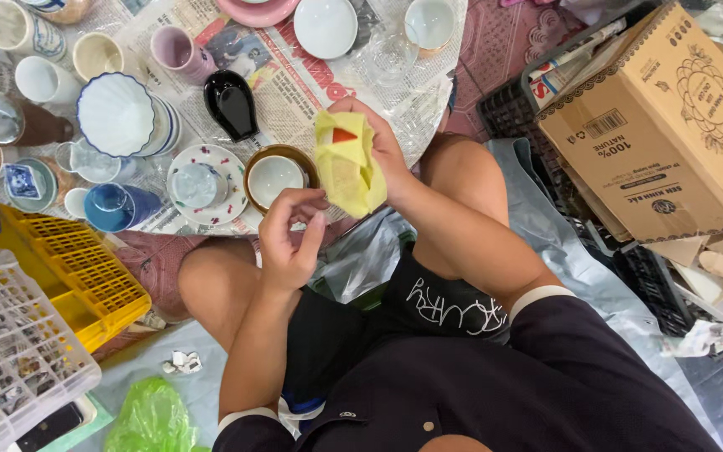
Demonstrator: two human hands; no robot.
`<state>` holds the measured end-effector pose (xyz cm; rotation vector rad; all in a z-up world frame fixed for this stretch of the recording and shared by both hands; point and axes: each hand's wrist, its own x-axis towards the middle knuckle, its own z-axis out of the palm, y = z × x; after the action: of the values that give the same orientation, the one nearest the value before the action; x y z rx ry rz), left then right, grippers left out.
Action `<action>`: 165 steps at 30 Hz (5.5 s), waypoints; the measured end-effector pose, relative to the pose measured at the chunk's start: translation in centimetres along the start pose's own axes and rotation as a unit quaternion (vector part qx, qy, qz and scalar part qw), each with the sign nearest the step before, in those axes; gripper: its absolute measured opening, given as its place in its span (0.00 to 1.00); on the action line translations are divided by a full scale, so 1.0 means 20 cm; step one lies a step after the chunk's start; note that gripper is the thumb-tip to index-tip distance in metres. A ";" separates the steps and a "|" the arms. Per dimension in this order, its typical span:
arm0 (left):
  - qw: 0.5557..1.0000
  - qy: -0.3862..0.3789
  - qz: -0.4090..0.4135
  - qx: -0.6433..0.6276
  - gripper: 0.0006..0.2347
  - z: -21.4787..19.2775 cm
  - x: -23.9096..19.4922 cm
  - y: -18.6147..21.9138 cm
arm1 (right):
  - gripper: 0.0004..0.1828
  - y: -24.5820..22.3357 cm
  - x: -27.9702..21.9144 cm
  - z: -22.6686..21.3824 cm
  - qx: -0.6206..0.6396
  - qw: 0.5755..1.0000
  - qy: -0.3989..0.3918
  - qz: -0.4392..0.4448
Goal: The person sits and wipes several small ceramic cups and bowls with a yellow cloth. They handle each item one at a time, wiping the exterior and interior surfaces, then place them back on the table among other similar items.
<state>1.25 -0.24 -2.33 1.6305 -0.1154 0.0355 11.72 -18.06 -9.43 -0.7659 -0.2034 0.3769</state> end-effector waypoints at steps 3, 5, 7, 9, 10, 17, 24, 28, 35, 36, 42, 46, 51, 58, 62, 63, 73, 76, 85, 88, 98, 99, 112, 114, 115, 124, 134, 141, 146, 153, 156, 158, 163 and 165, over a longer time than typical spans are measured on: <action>1.000 -0.007 0.013 -0.012 0.11 -0.01 -0.01 -0.06 | 0.16 0.00 0.01 0.01 -0.092 0.995 0.003 0.025; 0.997 0.003 0.005 -0.071 0.15 -0.02 -0.01 -0.09 | 0.18 0.00 0.02 0.05 -0.164 0.986 0.008 -0.018; 0.983 0.027 -0.028 -0.178 0.20 -0.02 -0.01 -0.10 | 0.19 -0.01 0.03 0.11 -0.233 0.971 0.023 -0.044; 0.977 0.060 -0.012 -0.206 0.24 -0.04 -0.01 -0.10 | 0.19 -0.03 0.03 0.19 -0.296 0.953 0.047 -0.054; 0.972 0.078 -0.004 -0.220 0.25 -0.05 0.00 -0.09 | 0.21 -0.06 0.02 0.22 -0.302 0.952 0.023 -0.055; 0.994 0.071 0.000 0.086 0.21 -0.14 0.01 -0.04 | 0.34 -0.16 -0.03 0.36 -0.491 0.850 -0.110 -0.155; 0.974 0.087 0.088 0.188 0.22 -0.14 -0.03 -0.02 | 0.28 -0.11 -0.05 0.33 -0.471 0.855 -0.089 -0.197; 0.967 0.094 0.122 0.201 0.22 -0.13 -0.03 0.01 | 0.16 -0.05 -0.05 0.28 -0.429 0.867 -0.065 -0.245; 0.945 0.115 0.182 0.245 0.18 -0.14 0.00 0.04 | 0.13 -0.01 -0.07 0.26 -0.396 0.889 0.003 -0.230; 0.946 0.122 0.187 0.236 0.18 -0.14 0.00 0.03 | 0.13 -0.01 -0.07 0.26 -0.417 0.875 0.002 -0.245; 0.962 0.135 0.165 0.172 0.16 -0.11 -0.01 -0.01 | 0.12 -0.04 -0.07 0.28 -0.451 0.835 -0.054 -0.310; 0.992 0.093 0.033 0.073 0.20 -0.12 -0.02 -0.05 | 0.13 -0.06 -0.06 0.30 -0.459 0.803 -0.107 -0.364; 0.994 0.079 0.033 0.060 0.21 -0.12 -0.02 -0.12 | 0.19 -0.09 -0.06 0.34 -0.483 0.792 -0.134 -0.350; 0.964 0.178 0.124 0.152 0.15 -0.17 -0.01 -0.09 | 0.23 -0.06 -0.06 0.42 -0.557 0.818 -0.092 -0.111; 0.962 0.141 0.184 0.146 0.14 -0.19 0.00 0.00 | 0.20 -0.07 -0.06 0.42 -0.556 0.826 -0.074 -0.060; 0.960 0.135 0.189 0.157 0.14 -0.21 0.00 0.01 | 0.21 -0.07 -0.06 0.41 -0.537 0.839 -0.069 -0.060; 0.977 0.162 0.090 0.108 0.07 -0.21 -0.03 -0.10 | 0.15 -0.01 -0.09 0.10 -0.437 0.889 -0.102 0.087; 0.986 0.123 0.060 0.095 0.10 -0.22 -0.01 -0.11 | 0.22 0.08 -0.14 -0.04 -0.210 0.963 -0.076 0.153; 0.979 0.135 0.100 0.111 0.17 -0.16 0.03 0.06 | 0.17 0.11 -0.12 -0.11 -0.101 0.982 0.102 0.119; 0.949 0.198 0.191 0.154 0.16 -0.22 0.00 0.09 | 0.13 -0.02 -0.11 0.06 -0.341 0.939 -0.021 0.042; 0.954 0.090 0.145 0.245 0.14 -0.28 -0.04 0.00 | 0.17 -0.13 -0.07 0.38 -0.575 0.799 -0.147 -0.098; 0.950 0.092 0.145 0.260 0.13 -0.28 -0.05 0.00 | 0.20 -0.12 -0.07 0.38 -0.581 0.789 -0.164 -0.112; 0.983 0.162 -0.086 -0.001 0.15 -0.39 -0.03 -0.06 | 0.19 0.37 -0.16 -0.38 -0.186 0.973 0.128 -0.053; 0.979 0.189 -0.027 0.067 0.18 -0.40 -0.04 -0.06 | 0.22 0.45 -0.13 -0.48 -0.052 0.975 0.210 0.053; 0.974 0.202 0.003 0.101 0.19 -0.40 -0.04 -0.06 | 0.23 0.48 -0.12 -0.51 -0.010 0.977 0.198 0.082; 0.932 0.191 0.112 0.286 0.13 -0.63 0.05 0.13 | 0.37 0.41 -0.23 -0.36 0.176 0.960 0.002 0.216; 0.856 0.189 0.033 0.480 0.09 -1.18 0.55 0.09 | 0.11 0.14 -0.11 0.11 -0.430 0.817 -0.270 -0.272; 0.805 0.177 0.020 0.566 0.10 -1.35 0.67 -0.22 | 0.13 0.07 -0.07 0.13 -0.423 0.810 -0.297 -0.277; 0.788 0.140 -0.018 0.600 0.12 -1.38 0.74 -0.34 | 0.13 0.03 -0.06 0.04 -0.495 0.796 -0.226 -0.264; 0.838 0.136 -0.042 0.527 0.10 -1.38 0.71 -0.39 | 0.09 0.01 -0.05 0.00 -0.487 0.814 -0.212 -0.236; 0.837 0.122 -0.073 0.528 0.10 -1.36 0.74 -0.41 | 0.12 -0.01 -0.05 0.00 -0.513 0.792 -0.217 -0.250; 0.826 0.118 -0.068 0.547 0.10 -1.37 0.74 -0.40 | 0.14 -0.01 -0.05 0.01 -0.496 0.803 -0.221 -0.248; 0.783 0.109 -0.021 0.612 0.10 -1.34 0.71 -0.40 | 0.13 -0.02 -0.07 0.01 -0.497 0.810 -0.224 -0.216; 0.771 0.110 -0.010 0.627 0.11 -1.34 0.70 -0.38 | 0.13 -0.02 -0.06 0.01 -0.483 0.813 -0.231 -0.228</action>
<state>17.22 26.13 -6.92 2.9612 0.1579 0.3526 10.67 -18.69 -9.07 -1.5793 -1.0820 -0.0470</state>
